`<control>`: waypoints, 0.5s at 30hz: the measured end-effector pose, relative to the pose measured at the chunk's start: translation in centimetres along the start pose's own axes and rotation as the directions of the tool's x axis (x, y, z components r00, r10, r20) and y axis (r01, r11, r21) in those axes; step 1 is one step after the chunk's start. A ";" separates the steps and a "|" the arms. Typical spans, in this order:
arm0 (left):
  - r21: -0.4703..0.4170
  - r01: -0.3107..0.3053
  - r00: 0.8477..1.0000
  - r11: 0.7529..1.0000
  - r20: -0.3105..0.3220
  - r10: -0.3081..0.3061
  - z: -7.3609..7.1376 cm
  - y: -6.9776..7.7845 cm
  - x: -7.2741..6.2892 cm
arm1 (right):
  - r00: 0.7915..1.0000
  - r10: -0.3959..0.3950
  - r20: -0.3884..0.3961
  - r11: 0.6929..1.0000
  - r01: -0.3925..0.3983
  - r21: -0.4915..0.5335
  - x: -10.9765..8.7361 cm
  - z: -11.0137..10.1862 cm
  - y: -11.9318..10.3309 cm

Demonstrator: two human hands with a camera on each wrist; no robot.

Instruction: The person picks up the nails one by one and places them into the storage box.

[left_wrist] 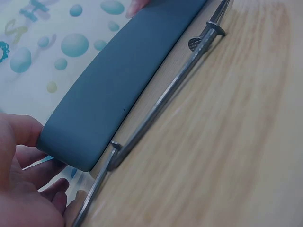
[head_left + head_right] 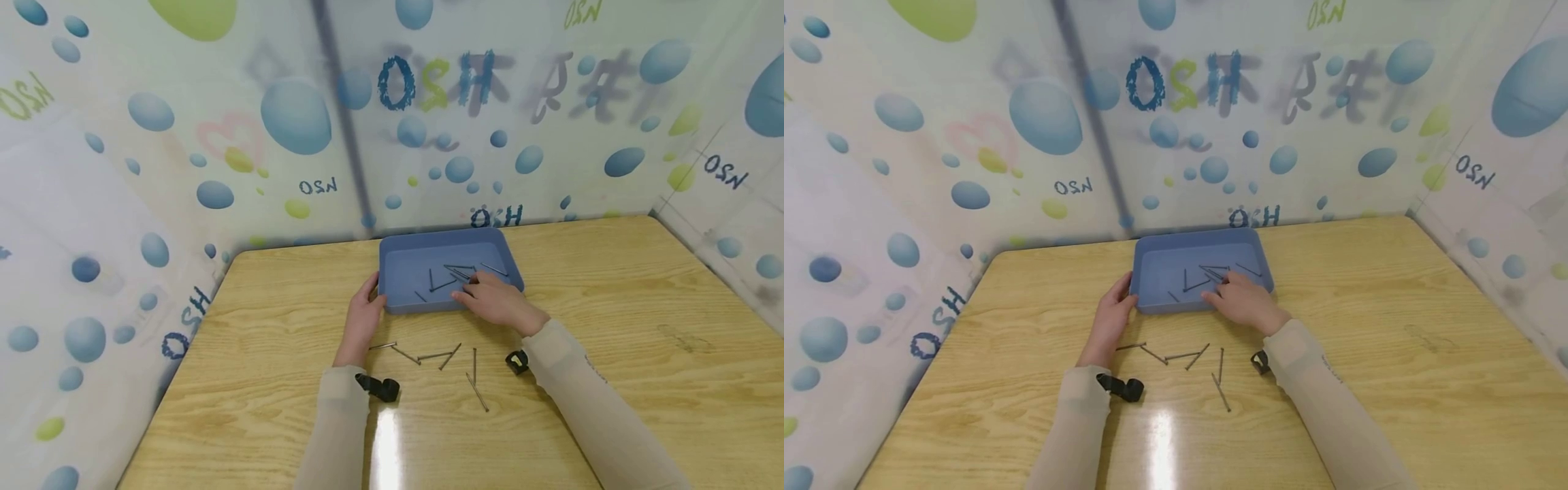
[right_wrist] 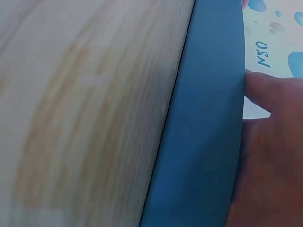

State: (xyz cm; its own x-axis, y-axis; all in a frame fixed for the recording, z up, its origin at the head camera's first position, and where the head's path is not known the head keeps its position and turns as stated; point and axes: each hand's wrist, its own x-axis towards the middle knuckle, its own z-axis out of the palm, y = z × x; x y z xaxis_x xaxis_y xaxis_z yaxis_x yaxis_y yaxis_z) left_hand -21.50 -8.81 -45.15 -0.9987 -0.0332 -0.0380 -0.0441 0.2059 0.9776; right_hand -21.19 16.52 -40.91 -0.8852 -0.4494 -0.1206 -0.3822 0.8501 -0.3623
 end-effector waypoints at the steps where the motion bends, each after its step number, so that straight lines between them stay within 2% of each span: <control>1: 0.001 0.000 1.000 1.000 -0.001 0.000 0.0 0.0 0.0 | 1.000 -0.002 -0.002 1.000 0.002 -0.001 0.0 0.0 0.0; 15: 0.005 0.013 1.000 1.000 0.008 -0.013 0.0 0.2 -0.1 | 1.000 -0.004 -0.005 1.000 0.004 -0.020 0.1 0.1 0.2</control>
State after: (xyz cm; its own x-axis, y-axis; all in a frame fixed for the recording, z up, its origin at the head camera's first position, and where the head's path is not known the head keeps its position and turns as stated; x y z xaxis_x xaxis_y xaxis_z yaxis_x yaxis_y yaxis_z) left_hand -21.40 -8.78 -44.96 -0.9982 -0.0282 -0.0525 -0.0573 0.2103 0.9760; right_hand -21.37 16.64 -41.10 -0.8849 -0.4514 -0.1147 -0.3909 0.8537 -0.3441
